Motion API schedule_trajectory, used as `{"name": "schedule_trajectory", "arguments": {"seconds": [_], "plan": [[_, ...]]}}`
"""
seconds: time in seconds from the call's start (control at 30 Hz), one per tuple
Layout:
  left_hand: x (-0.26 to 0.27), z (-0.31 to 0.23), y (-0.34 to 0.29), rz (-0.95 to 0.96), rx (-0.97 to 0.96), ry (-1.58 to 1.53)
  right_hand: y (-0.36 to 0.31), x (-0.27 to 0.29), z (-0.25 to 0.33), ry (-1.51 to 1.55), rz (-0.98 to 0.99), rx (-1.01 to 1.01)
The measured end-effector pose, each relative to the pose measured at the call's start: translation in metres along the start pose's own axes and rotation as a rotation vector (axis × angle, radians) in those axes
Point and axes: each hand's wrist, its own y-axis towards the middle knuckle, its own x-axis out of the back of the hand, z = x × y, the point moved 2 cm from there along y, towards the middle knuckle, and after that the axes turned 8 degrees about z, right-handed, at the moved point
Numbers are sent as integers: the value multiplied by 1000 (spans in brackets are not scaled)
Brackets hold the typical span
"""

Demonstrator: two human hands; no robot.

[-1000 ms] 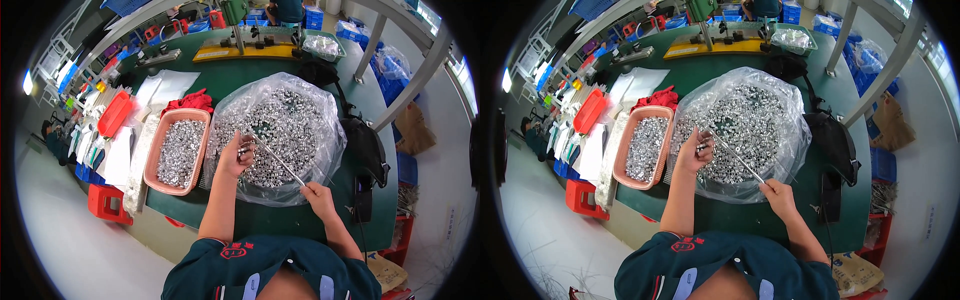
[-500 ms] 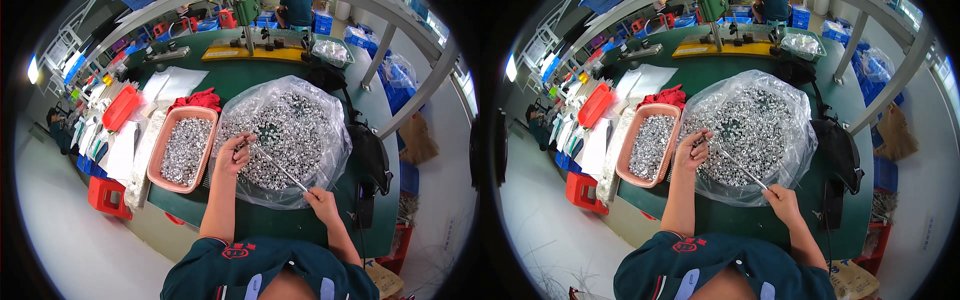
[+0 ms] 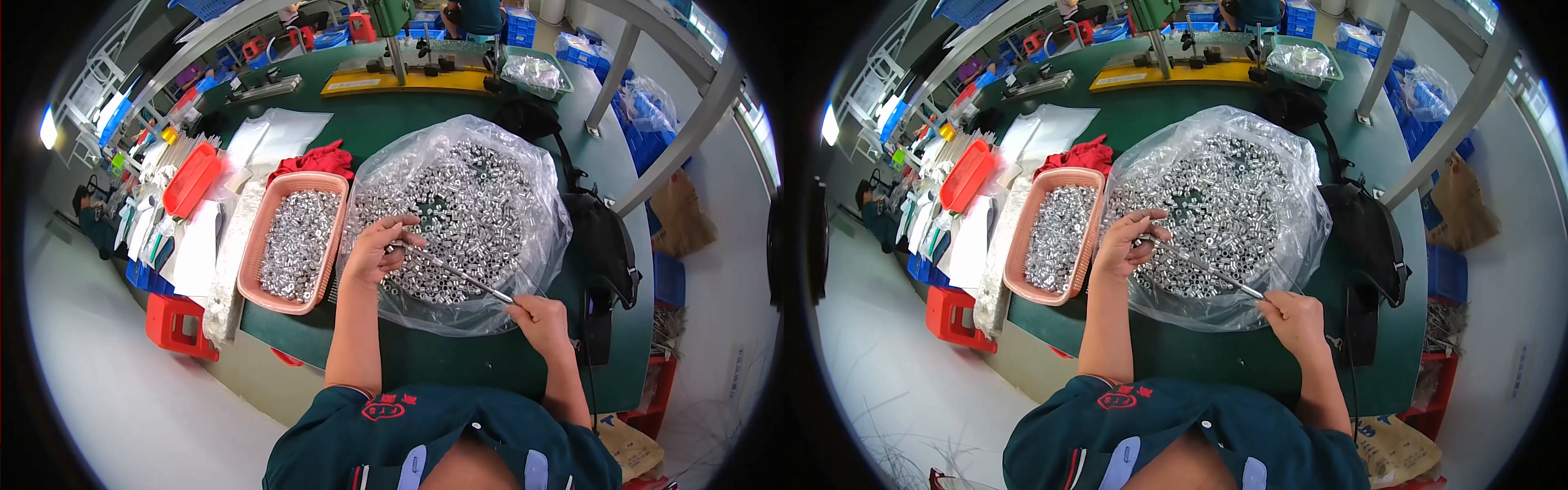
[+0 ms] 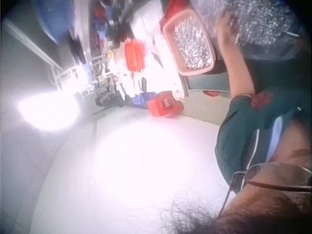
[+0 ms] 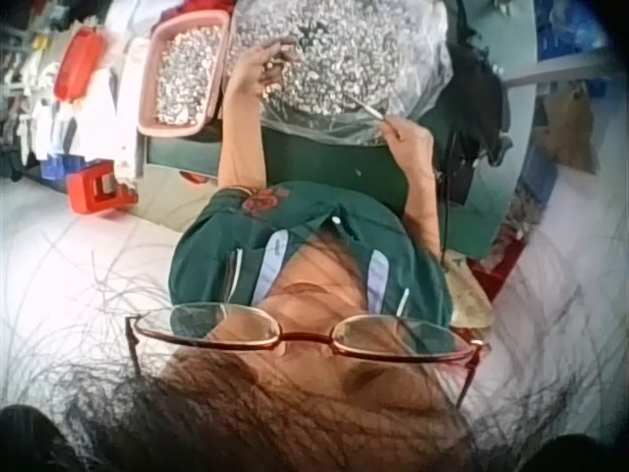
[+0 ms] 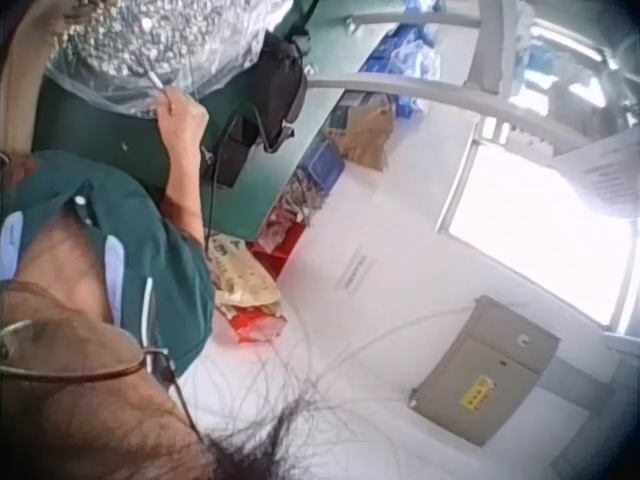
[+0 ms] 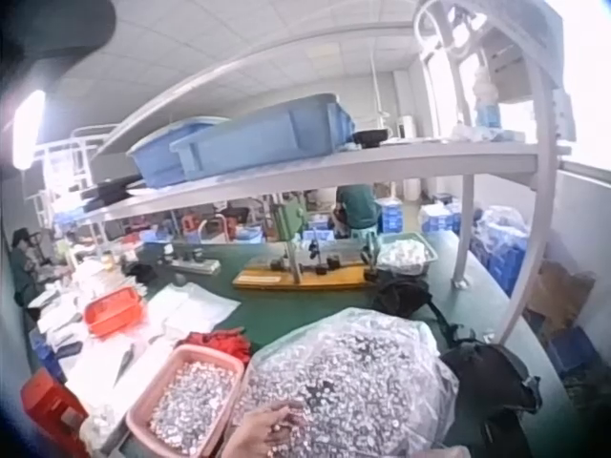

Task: The person picks up small metal parts from a plastic bag and sorts them into a pink tray using a long metal rod.

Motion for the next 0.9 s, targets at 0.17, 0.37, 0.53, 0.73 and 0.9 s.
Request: {"name": "schedule_trajectory", "arguments": {"seconds": [0.17, 0.37, 0.53, 0.73, 0.9], "plan": [[-2, -2, -4, 20, 50, 109, 1, 6, 2, -70, 37, 43], [-10, -1, -6, 132, 178, 535, 1, 21, 10, -174, -19, 102], [-15, 0, -3, 87, 161, 490, -1, 24, 19, -255, -46, 67], [-12, 0, -4, 71, 67, 46, -2, -3, -10, 59, 73, -90], [-4, 7, -1, 222, -18, -217, -1, -11, -16, 265, 155, -159]]}}
